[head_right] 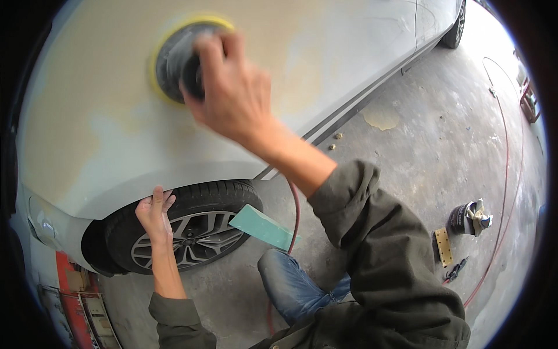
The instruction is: The person selects a sanding disc from a tool cart and attaches it to a pneumatic sander. They then sand the rear quarter panel of a white car, moving the tool in circular motions and periodically wiping the surface with their hand.
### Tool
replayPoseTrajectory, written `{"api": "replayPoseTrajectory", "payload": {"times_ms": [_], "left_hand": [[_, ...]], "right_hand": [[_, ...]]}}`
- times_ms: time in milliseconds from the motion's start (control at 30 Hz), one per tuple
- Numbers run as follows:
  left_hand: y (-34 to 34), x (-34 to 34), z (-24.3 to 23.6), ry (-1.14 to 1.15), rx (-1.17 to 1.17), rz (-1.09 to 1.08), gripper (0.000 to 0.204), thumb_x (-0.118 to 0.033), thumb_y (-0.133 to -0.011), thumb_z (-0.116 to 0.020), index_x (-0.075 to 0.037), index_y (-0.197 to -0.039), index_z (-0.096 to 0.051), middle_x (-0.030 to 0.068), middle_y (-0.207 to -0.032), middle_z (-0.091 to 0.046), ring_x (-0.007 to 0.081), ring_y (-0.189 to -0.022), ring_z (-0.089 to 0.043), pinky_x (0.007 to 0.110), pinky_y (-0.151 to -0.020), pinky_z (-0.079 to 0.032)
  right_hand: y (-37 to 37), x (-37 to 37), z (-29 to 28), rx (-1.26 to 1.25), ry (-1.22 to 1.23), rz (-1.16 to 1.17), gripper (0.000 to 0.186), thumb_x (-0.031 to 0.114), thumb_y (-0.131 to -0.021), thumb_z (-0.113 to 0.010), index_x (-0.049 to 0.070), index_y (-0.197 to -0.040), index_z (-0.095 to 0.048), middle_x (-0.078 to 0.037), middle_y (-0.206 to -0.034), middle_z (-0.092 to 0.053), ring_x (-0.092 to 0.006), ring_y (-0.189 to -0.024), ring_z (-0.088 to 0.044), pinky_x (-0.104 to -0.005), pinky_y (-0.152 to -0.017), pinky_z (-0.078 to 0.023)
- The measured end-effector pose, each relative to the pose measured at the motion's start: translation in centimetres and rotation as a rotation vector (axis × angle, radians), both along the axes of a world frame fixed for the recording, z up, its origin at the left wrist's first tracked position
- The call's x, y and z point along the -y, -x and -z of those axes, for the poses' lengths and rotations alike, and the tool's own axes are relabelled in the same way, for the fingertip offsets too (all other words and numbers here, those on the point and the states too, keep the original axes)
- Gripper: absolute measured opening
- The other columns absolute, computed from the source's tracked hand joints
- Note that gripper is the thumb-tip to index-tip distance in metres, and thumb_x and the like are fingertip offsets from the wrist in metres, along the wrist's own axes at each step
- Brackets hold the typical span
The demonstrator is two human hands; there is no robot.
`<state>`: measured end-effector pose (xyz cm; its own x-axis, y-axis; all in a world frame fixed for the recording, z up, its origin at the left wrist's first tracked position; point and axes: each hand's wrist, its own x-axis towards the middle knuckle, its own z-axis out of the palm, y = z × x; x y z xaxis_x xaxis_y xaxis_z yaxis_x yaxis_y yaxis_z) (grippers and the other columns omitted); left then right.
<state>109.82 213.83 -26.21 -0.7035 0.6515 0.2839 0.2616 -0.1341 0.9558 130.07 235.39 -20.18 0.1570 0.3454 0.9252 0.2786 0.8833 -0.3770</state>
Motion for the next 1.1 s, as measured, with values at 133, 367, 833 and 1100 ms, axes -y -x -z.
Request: {"api": "replayPoseTrajectory", "payload": {"times_ms": [133,367,833,1100], "left_hand": [[0.0,0.0,-0.1,-0.008,-0.003,0.006,0.039,-0.025,-0.091,-0.077,0.008,-0.109,-0.067,0.0113,-0.101,-0.07,0.0187,-0.087,-0.069,0.032,-0.075,-0.061],[-0.6,0.1,-0.4,0.004,0.013,0.003,0.04,-0.028,-0.091,-0.077,0.005,-0.11,-0.067,0.0102,-0.104,-0.071,0.0187,-0.092,-0.07,0.028,-0.079,-0.057],[-0.5,0.1,-0.5,0.027,-0.015,-0.04,0.042,-0.029,-0.091,-0.078,0.007,-0.11,-0.066,0.0112,-0.104,-0.071,0.0204,-0.093,-0.071,0.027,-0.076,-0.057],[0.1,0.6,-0.5,0.038,-0.029,-0.037,0.041,-0.026,-0.093,-0.075,0.006,-0.116,-0.064,0.0115,-0.106,-0.071,0.0204,-0.094,-0.071,0.026,-0.074,-0.057]], "right_hand": [[-0.3,-1.9,-3.5,-0.101,0.076,0.154,0.053,0.02,-0.075,-0.08,0.006,-0.116,-0.05,-0.021,-0.107,-0.054,-0.0388,-0.068,-0.065,-0.0454,-0.049,-0.051],[1.5,3.0,3.0,-0.012,0.025,-0.041,0.058,0.019,-0.071,-0.085,0.008,-0.119,-0.054,-0.016,-0.115,-0.055,-0.0203,-0.061,-0.06,-0.0325,-0.048,-0.049],[-2.2,-3.7,1.4,-0.123,0.018,0.167,0.053,0.025,-0.077,-0.081,0.01,-0.118,-0.05,-0.019,-0.107,-0.056,-0.0329,-0.061,-0.062,-0.0411,-0.046,-0.05],[-1.3,-1.8,9.0,-0.037,-0.017,-0.016,0.057,0.023,-0.072,-0.084,0.01,-0.119,-0.053,-0.015,-0.108,-0.055,-0.0242,-0.063,-0.062,-0.0369,-0.049,-0.05]]}}
